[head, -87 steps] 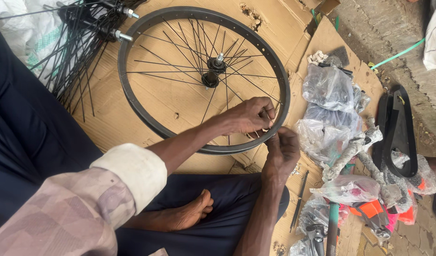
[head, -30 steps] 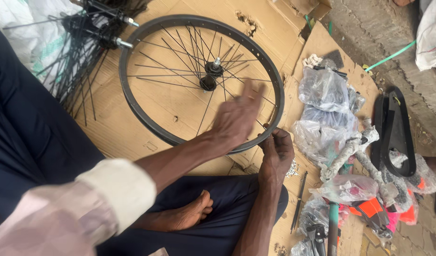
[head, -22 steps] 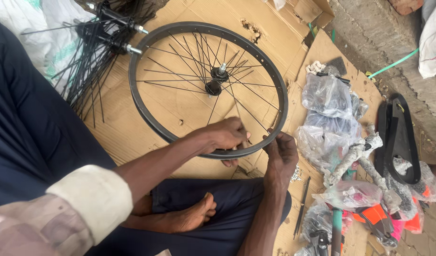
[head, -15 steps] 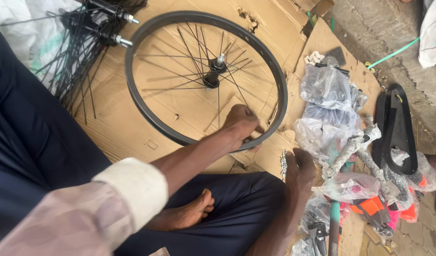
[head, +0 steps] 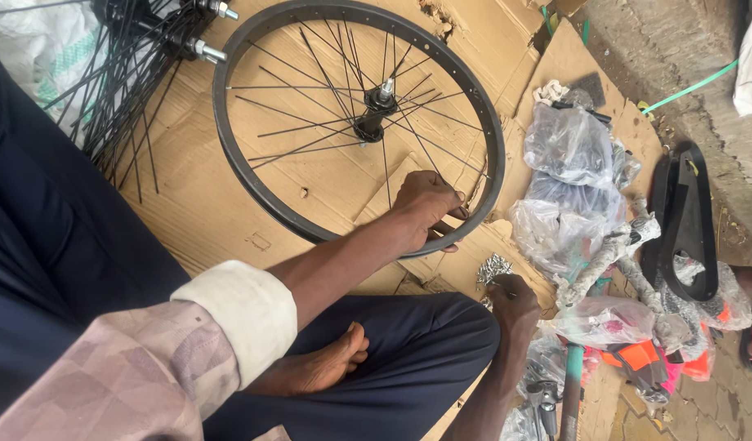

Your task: The person inserts bicycle spokes into the hub and rim, then secures them with nipples. The person works on a single wheel, methodically adding spokes and tightening them by hand.

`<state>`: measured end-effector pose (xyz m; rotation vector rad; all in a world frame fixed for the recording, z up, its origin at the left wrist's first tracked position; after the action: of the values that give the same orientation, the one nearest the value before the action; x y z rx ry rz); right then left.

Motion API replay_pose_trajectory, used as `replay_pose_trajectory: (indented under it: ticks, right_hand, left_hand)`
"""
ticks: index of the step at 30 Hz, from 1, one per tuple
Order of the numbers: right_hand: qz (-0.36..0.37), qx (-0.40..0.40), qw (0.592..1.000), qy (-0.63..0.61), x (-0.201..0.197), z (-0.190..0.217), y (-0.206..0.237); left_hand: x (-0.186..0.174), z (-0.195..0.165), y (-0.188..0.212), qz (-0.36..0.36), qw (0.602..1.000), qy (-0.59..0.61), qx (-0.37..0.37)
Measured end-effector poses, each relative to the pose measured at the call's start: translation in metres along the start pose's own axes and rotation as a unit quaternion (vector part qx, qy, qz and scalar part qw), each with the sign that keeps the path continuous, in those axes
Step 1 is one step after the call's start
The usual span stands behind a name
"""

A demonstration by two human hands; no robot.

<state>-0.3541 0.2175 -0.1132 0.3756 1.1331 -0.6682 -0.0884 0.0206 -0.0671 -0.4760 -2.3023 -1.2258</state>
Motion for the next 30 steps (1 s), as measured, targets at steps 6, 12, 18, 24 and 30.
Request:
replay_pose_trajectory:
  ticks: [6,12,18,24,30]
  right_hand:
    - [-0.052,0.184,0.873,-0.449,-0.002,-0.014,0.018]
    - [-0.011,0.202,0.566,-0.799,-0.001,-0.010,0.026]
    - [0.048,0.243,0.440,-0.863,-0.010,0.004,0.016]
    - [0.102,0.257,0.240,-0.931,-0.022,0.060,0.006]
    - [0.038,0.214,0.610,-0.762,0.014,0.117,0.009]
  left_hand:
    - [0.001,-0.017,0.015,-0.060,0.995,-0.080,0.028]
    - [0.002,-0.020,0.016,-0.031,0.998,-0.044,0.021]
    - [-0.001,-0.011,0.007,0.008,1.000,-0.029,-0.006]
    - [-0.002,-0.009,0.001,0.031,0.999,-0.007,-0.032]
    - [-0.002,-0.004,0.003,0.007,1.000,0.013,-0.005]
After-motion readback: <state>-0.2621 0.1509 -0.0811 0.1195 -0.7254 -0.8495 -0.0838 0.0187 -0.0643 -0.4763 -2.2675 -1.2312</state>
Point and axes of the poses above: each hand's wrist, its own y-axis away from the middle knuckle, its own x-axis out of the palm, z = x × y, the point moved 5 cm from there along -y, towards the middle knuckle, and after that the axes turned 5 degrees about -z, right-handed, at the moved point
